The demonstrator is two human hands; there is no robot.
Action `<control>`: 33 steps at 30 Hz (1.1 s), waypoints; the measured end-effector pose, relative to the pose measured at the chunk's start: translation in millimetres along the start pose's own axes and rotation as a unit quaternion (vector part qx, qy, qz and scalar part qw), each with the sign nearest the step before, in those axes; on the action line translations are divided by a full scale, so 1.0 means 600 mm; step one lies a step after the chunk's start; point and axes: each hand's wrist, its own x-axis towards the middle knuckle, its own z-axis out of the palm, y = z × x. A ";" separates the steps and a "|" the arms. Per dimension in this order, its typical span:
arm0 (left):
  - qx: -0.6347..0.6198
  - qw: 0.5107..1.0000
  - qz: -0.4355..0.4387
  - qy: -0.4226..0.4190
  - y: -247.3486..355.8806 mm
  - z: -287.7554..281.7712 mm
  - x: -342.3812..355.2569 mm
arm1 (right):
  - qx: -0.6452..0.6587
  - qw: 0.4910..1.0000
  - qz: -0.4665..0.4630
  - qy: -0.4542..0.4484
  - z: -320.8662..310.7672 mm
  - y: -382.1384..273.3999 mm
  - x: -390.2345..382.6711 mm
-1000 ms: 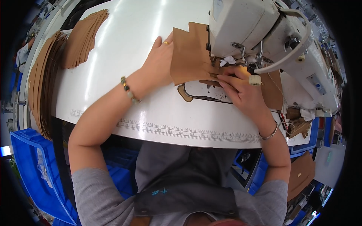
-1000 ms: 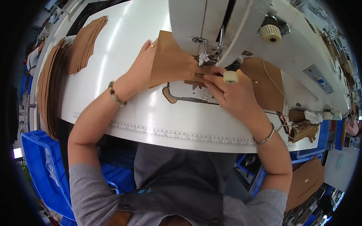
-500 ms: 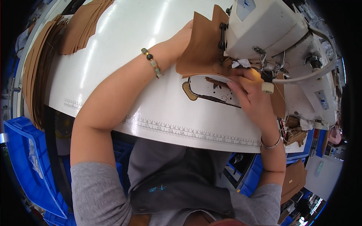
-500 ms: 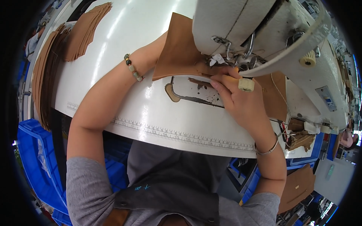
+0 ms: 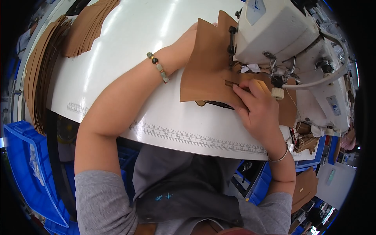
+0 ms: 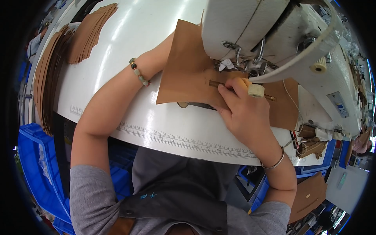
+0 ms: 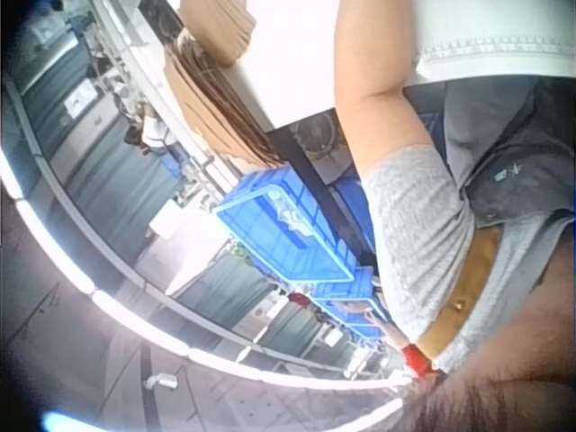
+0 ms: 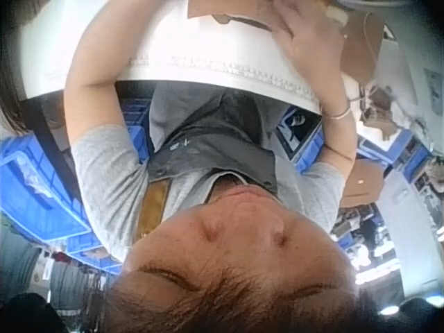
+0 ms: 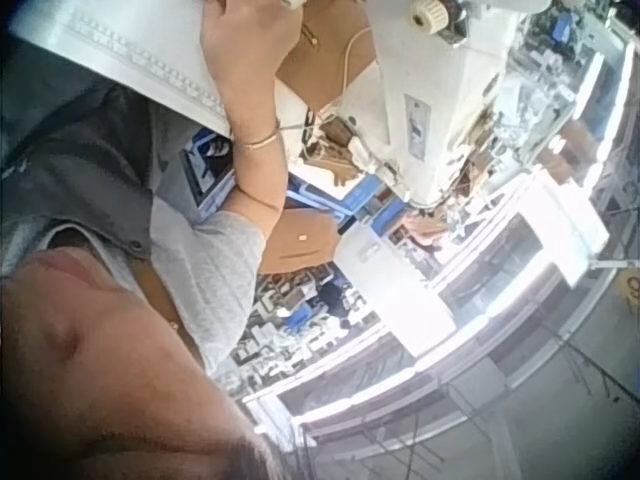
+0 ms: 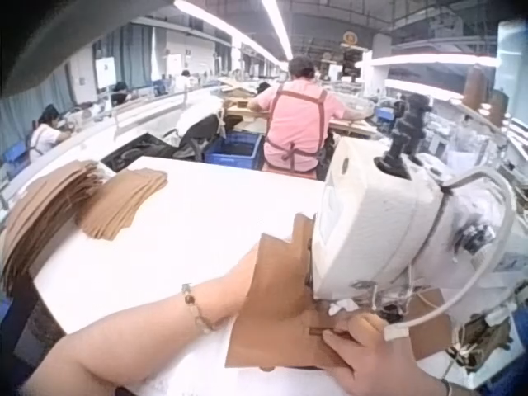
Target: Sewing a zipper onto a pre-cut leather panel using an industrial sewing machine.
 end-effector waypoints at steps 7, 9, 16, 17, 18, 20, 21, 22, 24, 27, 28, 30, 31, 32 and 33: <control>0.114 0.972 -0.171 0.115 0.055 -0.124 -0.040 | -0.015 0.999 -0.052 0.007 0.005 0.003 -0.005; 0.100 0.990 -0.079 0.065 0.122 -0.134 -0.061 | -0.023 0.997 -0.073 0.005 0.005 0.004 -0.006; 0.096 0.986 -0.073 -0.114 0.218 -0.092 -0.087 | -0.033 0.996 -0.015 -0.087 0.002 -0.007 -0.030; 0.089 0.989 -0.059 -0.105 0.211 -0.087 -0.084 | -0.060 0.993 0.003 -0.104 0.001 -0.008 -0.032; 0.085 0.989 -0.050 -0.112 0.206 -0.083 -0.081 | -0.096 0.986 0.024 -0.132 -0.001 -0.008 -0.033; 0.074 0.991 -0.050 -0.099 0.200 -0.077 -0.080 | -0.091 0.987 0.021 -0.127 -0.003 -0.005 -0.033; 0.066 0.992 -0.046 -0.096 0.200 -0.075 -0.080 | -0.102 0.984 0.034 -0.143 -0.004 -0.004 -0.033; 0.063 0.991 -0.052 -0.102 0.201 -0.074 -0.082 | -0.095 0.986 0.025 -0.134 -0.004 -0.003 -0.033; 0.082 0.992 -0.054 -0.084 0.205 -0.072 -0.087 | -0.092 0.987 0.028 -0.132 -0.003 -0.002 -0.033; 0.080 0.993 -0.051 -0.065 0.202 -0.071 -0.090 | -0.063 0.990 0.035 -0.125 -0.004 -0.001 -0.030; 0.080 0.993 -0.054 -0.065 0.199 -0.069 -0.089 | -0.054 0.990 0.035 -0.128 -0.004 -0.001 -0.027; 0.075 0.994 -0.050 -0.058 0.192 -0.065 -0.085 | -0.082 0.988 0.041 -0.121 -0.005 -0.001 -0.019; 0.072 0.994 -0.056 -0.057 0.191 -0.064 -0.084 | -0.074 0.992 0.021 -0.104 -0.005 -0.001 -0.015; 0.072 0.994 -0.054 -0.056 0.189 -0.063 -0.083 | -0.065 0.993 0.016 -0.094 -0.004 0.000 -0.011; 0.073 0.995 -0.047 -0.049 0.188 -0.062 -0.083 | -0.066 0.990 0.039 -0.114 -0.005 0.001 -0.010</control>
